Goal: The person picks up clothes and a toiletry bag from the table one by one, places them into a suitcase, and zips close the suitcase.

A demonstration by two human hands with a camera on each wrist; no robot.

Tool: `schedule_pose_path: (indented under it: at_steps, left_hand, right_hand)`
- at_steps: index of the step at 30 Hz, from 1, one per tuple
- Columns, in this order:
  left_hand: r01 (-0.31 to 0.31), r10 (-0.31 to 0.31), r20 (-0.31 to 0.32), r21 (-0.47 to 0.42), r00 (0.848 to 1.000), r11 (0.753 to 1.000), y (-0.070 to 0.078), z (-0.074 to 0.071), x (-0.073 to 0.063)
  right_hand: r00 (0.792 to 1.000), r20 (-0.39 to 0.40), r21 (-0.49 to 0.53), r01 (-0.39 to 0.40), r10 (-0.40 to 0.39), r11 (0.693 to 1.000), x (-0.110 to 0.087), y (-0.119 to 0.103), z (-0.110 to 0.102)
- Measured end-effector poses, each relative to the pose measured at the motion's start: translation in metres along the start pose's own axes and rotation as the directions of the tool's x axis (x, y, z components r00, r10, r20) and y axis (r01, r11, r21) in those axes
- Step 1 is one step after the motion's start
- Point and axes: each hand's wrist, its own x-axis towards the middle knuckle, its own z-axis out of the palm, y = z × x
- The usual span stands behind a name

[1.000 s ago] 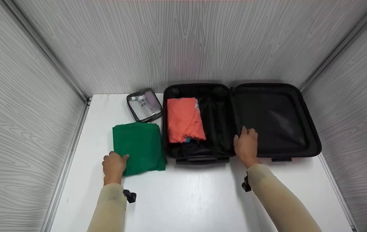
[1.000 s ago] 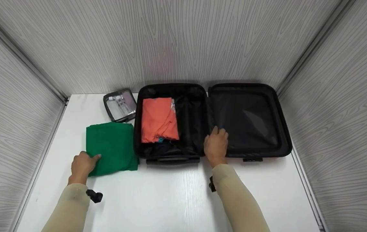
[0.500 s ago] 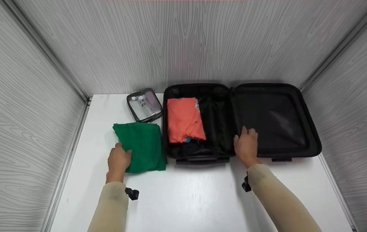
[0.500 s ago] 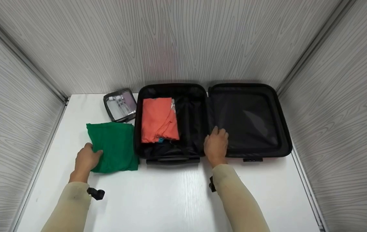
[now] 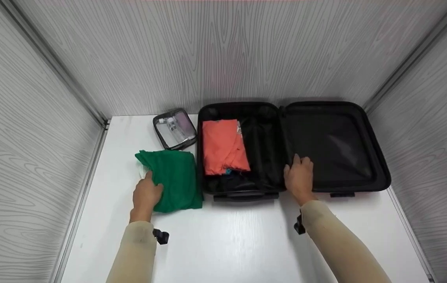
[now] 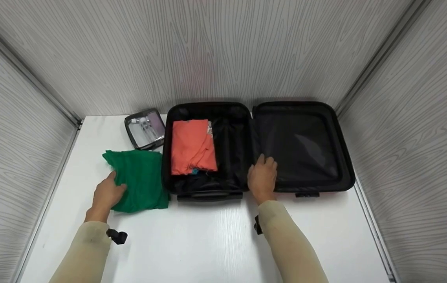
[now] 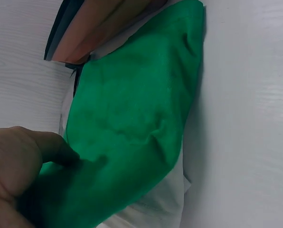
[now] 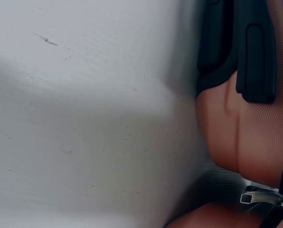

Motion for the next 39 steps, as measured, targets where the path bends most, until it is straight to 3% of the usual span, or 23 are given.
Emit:
schedule_pose_path:
  at_steps: [5,11,16,20,25,30,39]
  left_hand:
    - [-0.008,0.008,0.004,-0.009,1.0,1.0,0.005,0.002,0.002]
    - [0.087,-0.08,0.062,-0.122,0.995,0.989,0.003,-0.002,0.012]
    - [0.094,-0.09,0.035,-0.149,0.995,0.984,0.001,-0.011,0.018]
    - [0.085,-0.082,0.026,-0.148,0.996,0.985,0.011,-0.019,0.016]
    - [0.013,-0.02,-0.055,-0.125,0.998,0.992,0.03,-0.026,0.008]
    - [-0.08,0.064,-0.146,-0.102,0.987,0.992,0.05,-0.033,-0.001]
    - [-0.162,0.149,-0.161,-0.067,0.976,0.985,0.078,-0.044,-0.011]
  right_hand:
    - [1.0,-0.001,0.002,0.0,0.0,1.0,0.0,-0.001,0.0]
    - [1.0,-0.008,0.007,0.008,-0.008,1.0,-0.002,-0.001,0.0]
    - [0.999,-0.03,-0.01,0.044,-0.045,0.999,-0.003,-0.001,0.0]
    - [0.998,-0.04,-0.018,0.056,-0.057,0.998,-0.003,0.001,0.001]
    - [0.998,-0.038,-0.015,0.054,-0.055,0.998,-0.003,0.002,0.001]
    - [0.998,-0.032,-0.014,0.044,-0.044,0.999,-0.003,0.003,0.002]
    - [0.999,-0.034,0.004,0.04,-0.04,0.999,-0.003,0.001,0.001]
